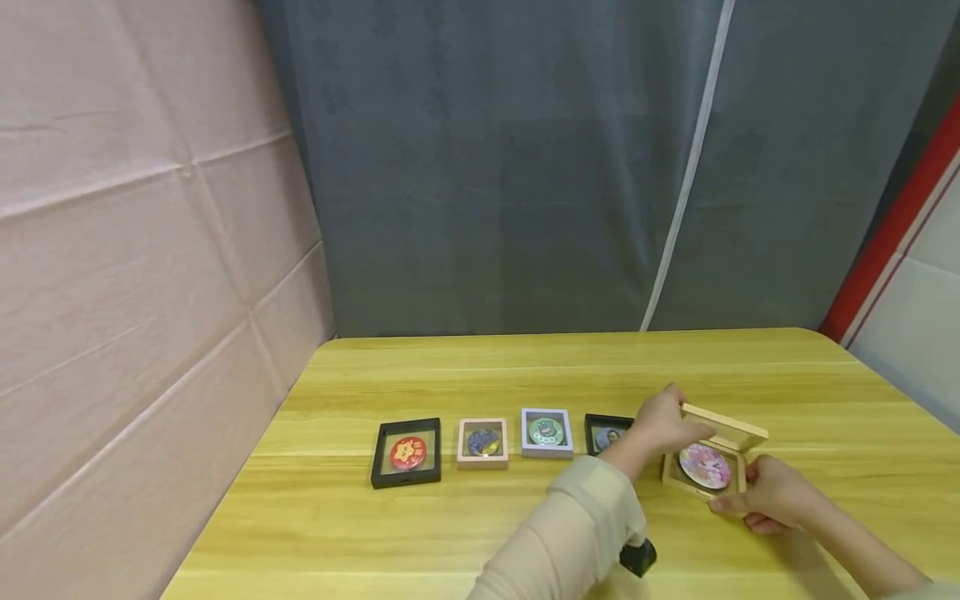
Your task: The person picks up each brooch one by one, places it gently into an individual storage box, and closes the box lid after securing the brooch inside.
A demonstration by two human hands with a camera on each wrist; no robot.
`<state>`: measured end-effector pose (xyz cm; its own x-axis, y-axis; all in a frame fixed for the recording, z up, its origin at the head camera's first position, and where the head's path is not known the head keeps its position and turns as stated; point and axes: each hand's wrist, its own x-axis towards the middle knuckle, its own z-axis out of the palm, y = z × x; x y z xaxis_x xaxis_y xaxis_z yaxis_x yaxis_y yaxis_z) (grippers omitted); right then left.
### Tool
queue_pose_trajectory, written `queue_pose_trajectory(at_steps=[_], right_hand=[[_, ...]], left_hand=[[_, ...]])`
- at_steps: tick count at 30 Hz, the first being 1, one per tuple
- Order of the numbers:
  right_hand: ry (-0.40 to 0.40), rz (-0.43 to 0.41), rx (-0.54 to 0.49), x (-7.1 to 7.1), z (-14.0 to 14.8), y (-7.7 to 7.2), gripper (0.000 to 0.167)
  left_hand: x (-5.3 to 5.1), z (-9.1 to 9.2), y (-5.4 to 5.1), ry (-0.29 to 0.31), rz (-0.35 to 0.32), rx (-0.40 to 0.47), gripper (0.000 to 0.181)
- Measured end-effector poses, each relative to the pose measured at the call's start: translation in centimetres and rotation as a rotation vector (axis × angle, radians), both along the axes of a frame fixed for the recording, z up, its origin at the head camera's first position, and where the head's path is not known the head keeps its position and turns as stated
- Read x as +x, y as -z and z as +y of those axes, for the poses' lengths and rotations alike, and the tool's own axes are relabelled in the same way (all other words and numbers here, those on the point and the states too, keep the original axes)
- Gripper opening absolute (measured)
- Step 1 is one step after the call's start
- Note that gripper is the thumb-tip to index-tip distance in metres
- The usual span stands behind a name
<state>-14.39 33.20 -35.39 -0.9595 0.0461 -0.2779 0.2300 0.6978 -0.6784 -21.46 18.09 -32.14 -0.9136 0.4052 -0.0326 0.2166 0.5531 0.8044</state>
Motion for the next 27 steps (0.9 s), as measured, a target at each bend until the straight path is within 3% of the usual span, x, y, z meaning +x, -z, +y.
queue_pose_trajectory(at_steps=[3, 6, 12, 17, 21, 27], right_hand=[[-0.023, 0.017, -0.005, 0.0, 0.2, 0.2, 0.056], [-0.051, 0.029, -0.023, 0.1, 0.5, 0.3, 0.062], [-0.021, -0.009, -0.039, 0.1, 0.6, 0.3, 0.069], [-0.045, -0.028, -0.051, 0.0, 0.5, 0.2, 0.064], [-0.07, -0.026, -0.048, -0.1, 0.5, 0.1, 0.066], [-0.079, -0.02, -0.047, 0.0, 0.2, -0.1, 0.075]], left_hand=[[0.0, -0.6, 0.3, 0.009, -0.048, 0.037, 0.031], [0.0, -1.1, 0.4, 0.032, -0.056, 0.006, 0.036], [0.2, -1.3, 0.7, 0.086, 0.009, -0.174, 0.059], [0.7, -0.9, 0.7, 0.068, 0.037, -0.336, 0.048], [0.9, -0.7, 0.7, 0.05, 0.037, -0.414, 0.033], [1.3, -0.6, 0.8, 0.072, 0.042, -0.504, 0.049]])
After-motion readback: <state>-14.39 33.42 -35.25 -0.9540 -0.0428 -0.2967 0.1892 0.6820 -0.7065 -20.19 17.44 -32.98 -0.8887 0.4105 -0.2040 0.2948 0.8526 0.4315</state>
